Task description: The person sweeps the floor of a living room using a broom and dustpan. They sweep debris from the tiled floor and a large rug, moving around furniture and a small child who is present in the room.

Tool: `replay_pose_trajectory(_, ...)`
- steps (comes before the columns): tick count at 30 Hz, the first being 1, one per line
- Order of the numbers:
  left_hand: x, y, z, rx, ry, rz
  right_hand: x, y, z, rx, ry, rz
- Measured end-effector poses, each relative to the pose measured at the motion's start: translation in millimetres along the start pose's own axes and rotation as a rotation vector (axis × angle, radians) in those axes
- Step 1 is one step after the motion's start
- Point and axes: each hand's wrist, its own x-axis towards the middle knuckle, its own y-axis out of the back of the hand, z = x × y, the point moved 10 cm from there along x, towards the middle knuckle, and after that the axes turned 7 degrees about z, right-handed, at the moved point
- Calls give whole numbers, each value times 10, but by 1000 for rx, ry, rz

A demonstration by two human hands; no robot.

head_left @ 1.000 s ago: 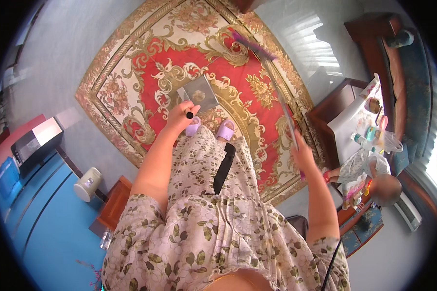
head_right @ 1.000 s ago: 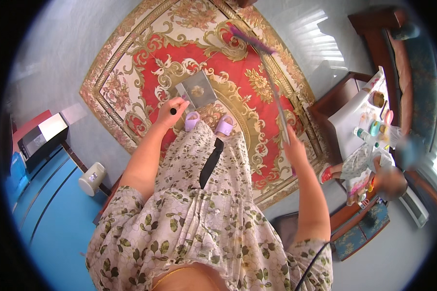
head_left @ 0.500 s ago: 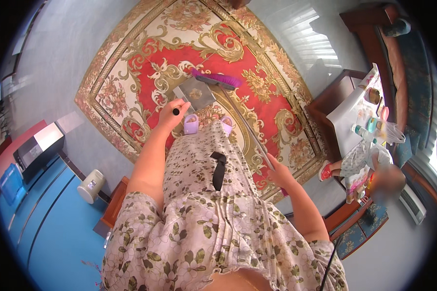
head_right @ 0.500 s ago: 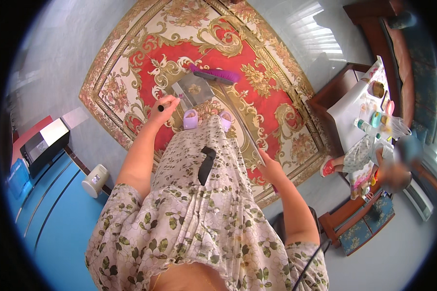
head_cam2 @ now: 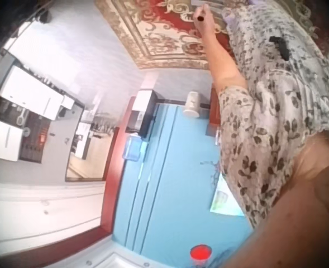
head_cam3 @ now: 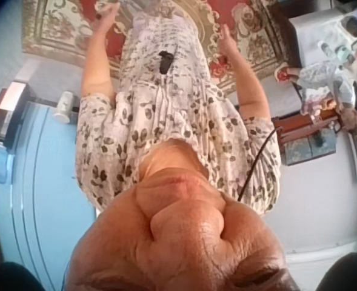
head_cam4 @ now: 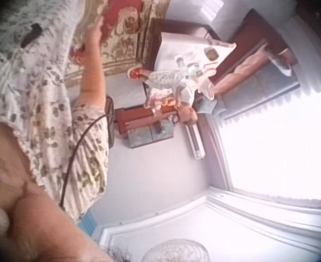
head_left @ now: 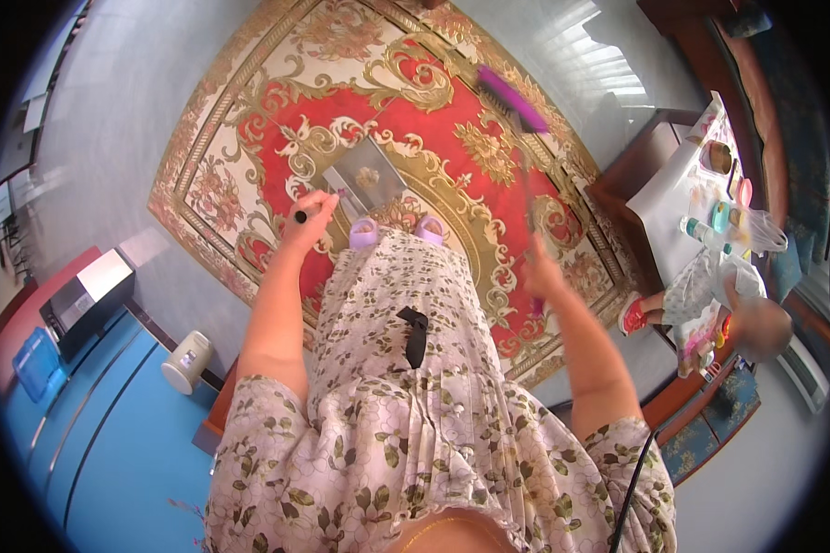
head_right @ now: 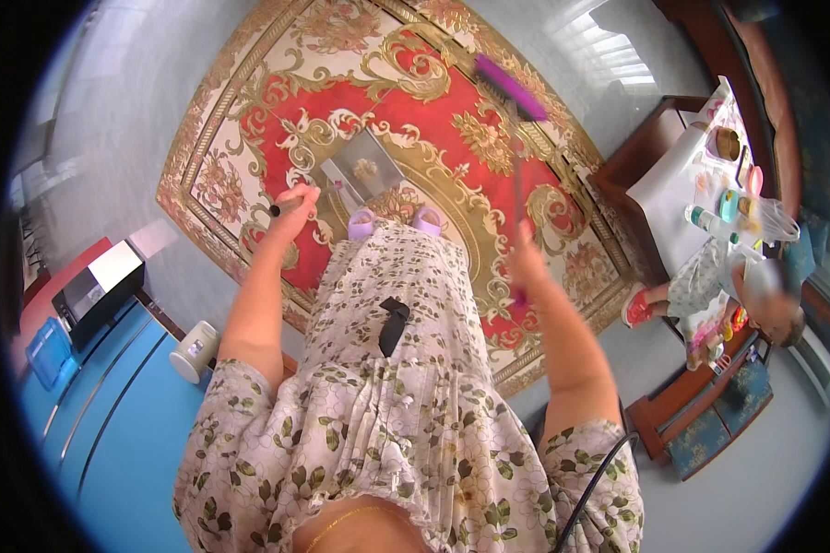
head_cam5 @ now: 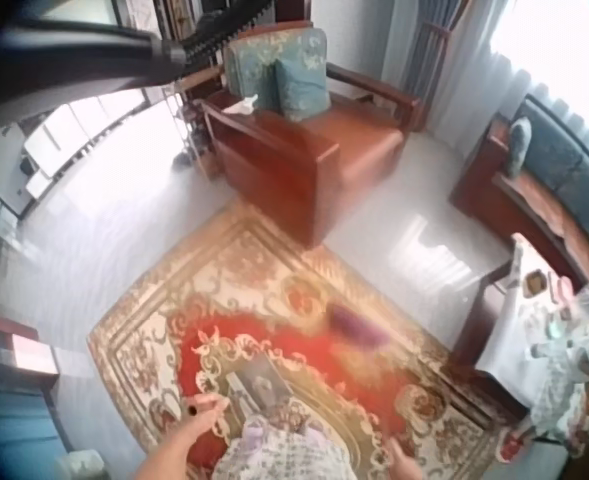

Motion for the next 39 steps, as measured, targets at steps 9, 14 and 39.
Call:
replay_pose_trajectory(9,-78,178,-62,61,16,34,-1828,397,-1040,975,-540,-364)
replay_pose_trajectory(14,-81,213,-45,81,17,3,-2366,329,-901,1249,-875,-42)
replay_pose_trajectory(39,-121,176,10,88,-144,62,66,825,-2249,-9,-56,-69)
